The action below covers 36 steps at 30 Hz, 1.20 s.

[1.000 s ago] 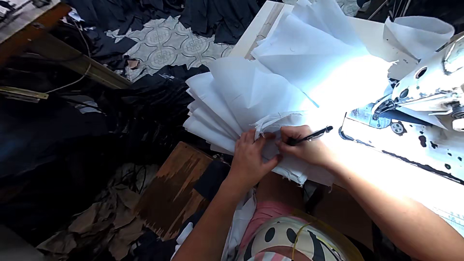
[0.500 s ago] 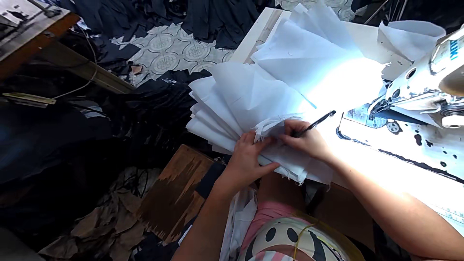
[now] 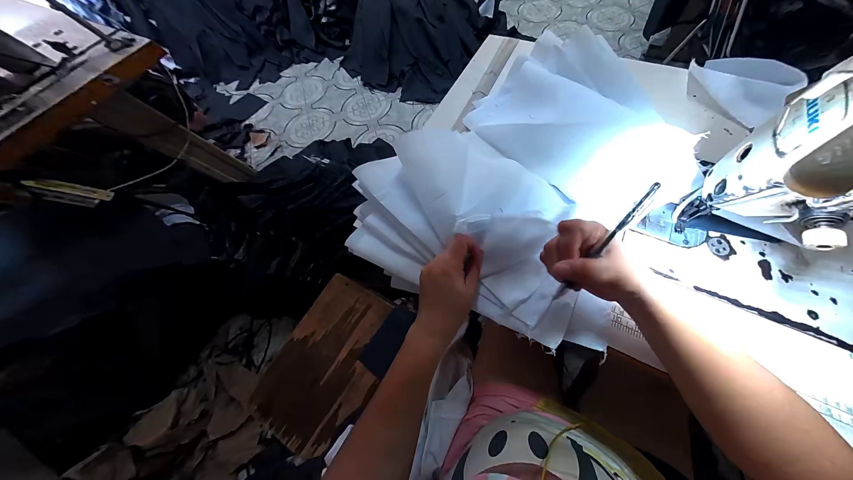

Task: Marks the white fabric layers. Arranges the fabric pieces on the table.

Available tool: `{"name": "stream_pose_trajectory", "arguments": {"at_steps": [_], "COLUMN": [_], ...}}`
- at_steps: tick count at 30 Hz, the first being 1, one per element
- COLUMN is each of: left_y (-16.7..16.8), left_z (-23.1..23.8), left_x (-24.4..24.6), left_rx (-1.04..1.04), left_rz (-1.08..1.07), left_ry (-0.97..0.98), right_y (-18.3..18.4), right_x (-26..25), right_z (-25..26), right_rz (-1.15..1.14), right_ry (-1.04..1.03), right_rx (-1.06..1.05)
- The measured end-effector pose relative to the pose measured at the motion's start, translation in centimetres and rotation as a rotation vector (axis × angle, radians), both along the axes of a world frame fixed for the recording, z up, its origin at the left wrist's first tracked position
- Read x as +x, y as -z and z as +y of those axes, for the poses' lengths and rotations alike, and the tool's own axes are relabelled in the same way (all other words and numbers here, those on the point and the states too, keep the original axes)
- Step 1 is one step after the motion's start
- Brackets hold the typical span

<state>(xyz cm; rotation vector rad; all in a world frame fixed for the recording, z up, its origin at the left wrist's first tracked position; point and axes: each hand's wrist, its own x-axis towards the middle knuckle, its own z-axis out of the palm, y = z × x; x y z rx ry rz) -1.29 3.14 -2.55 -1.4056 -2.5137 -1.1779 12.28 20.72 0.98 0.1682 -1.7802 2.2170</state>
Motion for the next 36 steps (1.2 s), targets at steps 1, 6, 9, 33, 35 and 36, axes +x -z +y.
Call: {"name": "stream_pose_trajectory", "arguments": {"at_steps": [1, 6, 9, 33, 35, 36], "left_y": [0.0, 0.5, 0.6, 0.7, 0.5, 0.6], "left_z": [0.1, -0.6, -1.0, -0.6, 0.3, 0.6], "left_x": [0.1, 0.2, 0.2, 0.2, 0.6, 0.7], "left_rx": [-0.016, -0.083, -0.099, 0.061, 0.048, 0.047], "left_rz": [0.01, -0.007, -0.025, -0.02, 0.031, 0.07], "left_ry": [0.027, 0.252, 0.264, 0.095, -0.013, -0.042], "right_y": [0.0, 1.9, 2.1, 1.0, 0.6, 0.5], "right_x": [-0.2, -1.3, -1.3, -0.5, -0.2, -0.2], "right_z": [-0.6, -2.1, -2.6, -0.4, -0.3, -0.6], "right_rz": [-0.074, -0.203, -0.196, -0.076, -0.101, -0.143], "right_ry": [0.073, 0.292, 0.291, 0.206, 0.117, 0.122], "right_rx": [0.117, 0.667, 0.784, -0.042, 0.034, 0.148]}}
